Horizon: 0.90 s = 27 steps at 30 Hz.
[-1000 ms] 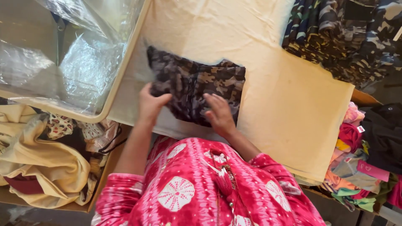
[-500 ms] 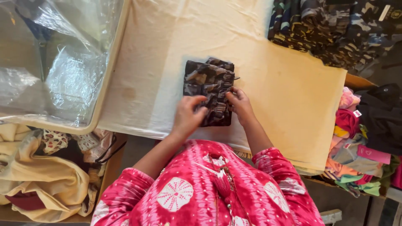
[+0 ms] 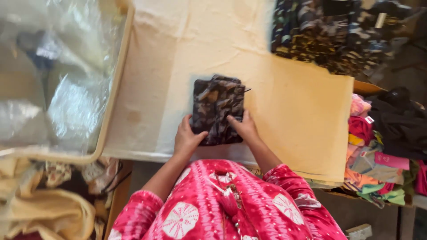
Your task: The person repeatedly takes camouflage-patterned pants from a cardboard box, unfolds them on a table, and folds them neatly. The folded pants are then placed in a stack on the table. The person also briefly handles a red garment from the box.
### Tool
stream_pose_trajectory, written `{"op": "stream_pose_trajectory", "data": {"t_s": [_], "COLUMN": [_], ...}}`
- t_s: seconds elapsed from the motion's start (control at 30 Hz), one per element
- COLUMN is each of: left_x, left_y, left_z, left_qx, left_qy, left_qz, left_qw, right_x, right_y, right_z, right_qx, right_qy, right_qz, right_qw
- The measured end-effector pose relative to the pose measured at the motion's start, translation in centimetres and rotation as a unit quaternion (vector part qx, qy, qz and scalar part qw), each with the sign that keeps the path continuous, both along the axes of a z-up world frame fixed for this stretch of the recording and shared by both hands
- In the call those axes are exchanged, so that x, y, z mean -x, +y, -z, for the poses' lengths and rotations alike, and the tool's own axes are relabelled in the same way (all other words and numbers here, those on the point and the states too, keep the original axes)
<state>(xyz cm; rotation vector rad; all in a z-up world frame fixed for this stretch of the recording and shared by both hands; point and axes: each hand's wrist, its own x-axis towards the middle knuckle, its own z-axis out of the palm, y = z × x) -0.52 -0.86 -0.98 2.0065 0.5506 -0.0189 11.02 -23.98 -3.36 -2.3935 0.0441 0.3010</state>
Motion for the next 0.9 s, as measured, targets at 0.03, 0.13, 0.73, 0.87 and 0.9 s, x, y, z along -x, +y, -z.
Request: {"op": "stream_pose_trajectory", "data": {"t_s": [0.03, 0.13, 0.73, 0.87, 0.9], "left_x": [-0.3, -0.2, 1.5, 1.4, 1.5], "left_y": [0.1, 0.5, 3.2, 2.8, 2.7], "left_z": [0.3, 0.5, 2.6, 2.7, 2.9], "left_qx": [-0.019, -0.044, 0.256, 0.205, 0.192], "left_qy": [0.002, -0.013, 0.119, 0.124, 0.126], "left_qz": [0.01, 0.021, -0.087, -0.109, -0.113], "left_qw": [1.0, 0.999, 0.955, 0.965, 0.967], "right_x": [0.2, 0.0, -12.5, -20.7, -22.5], "right_y": [0.4, -0.5, -3.1, -8.5, -9.9], "right_z": [-0.3, -0.3, -19.9, -23.5, -25.0], "right_qx": [-0.056, -0.261, -0.364, -0.257, -0.312], "right_qy": [0.068, 0.201, 0.159, 0.048, 0.022], "right_qz": [0.033, 0.098, -0.103, -0.141, -0.136], "right_qw": [0.996, 0.939, 0.912, 0.955, 0.94]}}
